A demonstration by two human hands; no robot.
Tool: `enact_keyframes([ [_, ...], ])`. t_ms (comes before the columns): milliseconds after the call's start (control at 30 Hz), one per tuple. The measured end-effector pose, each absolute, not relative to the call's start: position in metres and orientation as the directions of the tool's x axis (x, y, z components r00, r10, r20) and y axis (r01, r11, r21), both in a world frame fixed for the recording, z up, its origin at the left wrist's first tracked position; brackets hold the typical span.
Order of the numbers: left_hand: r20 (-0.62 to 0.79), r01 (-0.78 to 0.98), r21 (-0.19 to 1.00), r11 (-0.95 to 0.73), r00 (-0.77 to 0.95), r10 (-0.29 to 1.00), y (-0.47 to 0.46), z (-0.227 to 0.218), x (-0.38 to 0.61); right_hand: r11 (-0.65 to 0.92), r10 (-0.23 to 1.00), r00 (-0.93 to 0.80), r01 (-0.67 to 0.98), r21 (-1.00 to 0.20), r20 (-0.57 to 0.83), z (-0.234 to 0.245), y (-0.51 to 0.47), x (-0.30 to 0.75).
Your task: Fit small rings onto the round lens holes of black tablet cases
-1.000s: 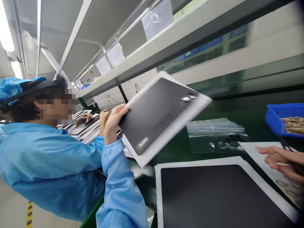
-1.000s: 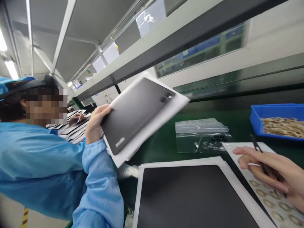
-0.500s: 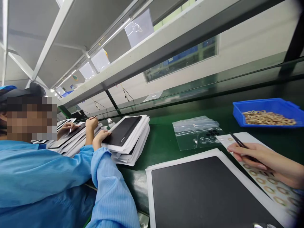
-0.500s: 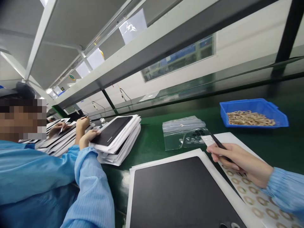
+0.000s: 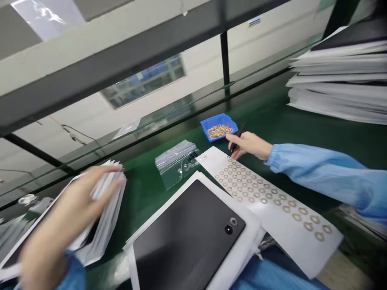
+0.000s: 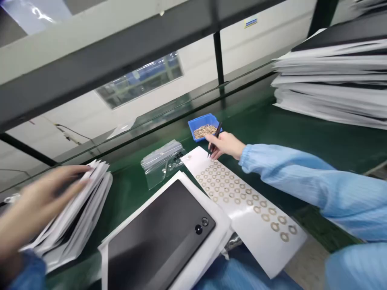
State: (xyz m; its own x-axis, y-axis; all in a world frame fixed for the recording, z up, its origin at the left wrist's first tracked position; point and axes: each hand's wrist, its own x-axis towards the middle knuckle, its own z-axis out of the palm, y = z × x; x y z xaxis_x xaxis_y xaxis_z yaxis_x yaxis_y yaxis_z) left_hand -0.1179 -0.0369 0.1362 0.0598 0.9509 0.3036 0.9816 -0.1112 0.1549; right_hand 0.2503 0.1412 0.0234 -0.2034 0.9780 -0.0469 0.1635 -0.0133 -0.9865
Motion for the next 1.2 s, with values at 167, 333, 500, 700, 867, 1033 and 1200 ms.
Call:
enact_keyframes([
  [167,0.085,0.757,0.150,-0.636,0.631,0.771,0.022,0.065,0.022,0.067,0.987,-0.157,0.178,-0.982,0.039,-0.013,0.144,0.253],
  [333,0.033,0.684,0.158,-0.712,0.717,0.696,0.061,0.023,0.052,0.156,0.987,-0.074,0.252,-0.955,0.142,-0.022,0.145,0.255],
  [500,-0.017,0.673,0.184,-0.716,0.731,0.683,0.069,0.008,0.047,0.178,0.983,-0.029,0.362,-0.915,0.180,-0.022,0.143,0.256],
  [700,-0.021,0.676,0.197,-0.711,0.727,0.686,0.070,0.004,0.047,0.160,0.984,0.004,0.422,-0.892,0.178,-0.022,0.142,0.257],
  [867,-0.020,0.681,0.175,-0.711,0.724,0.689,0.069,0.001,0.047,0.161,0.983,0.012,0.413,-0.897,0.182,-0.025,0.143,0.258],
  [1033,-0.018,0.685,0.133,-0.716,0.724,0.689,0.069,0.001,0.047,0.155,0.986,-0.001,0.337,-0.928,0.165,-0.026,0.144,0.258],
  [1200,-0.022,0.696,0.111,-0.709,0.715,0.699,0.070,-0.001,0.049,0.154,0.987,-0.062,0.171,-0.973,0.146,-0.007,0.130,0.255],
])
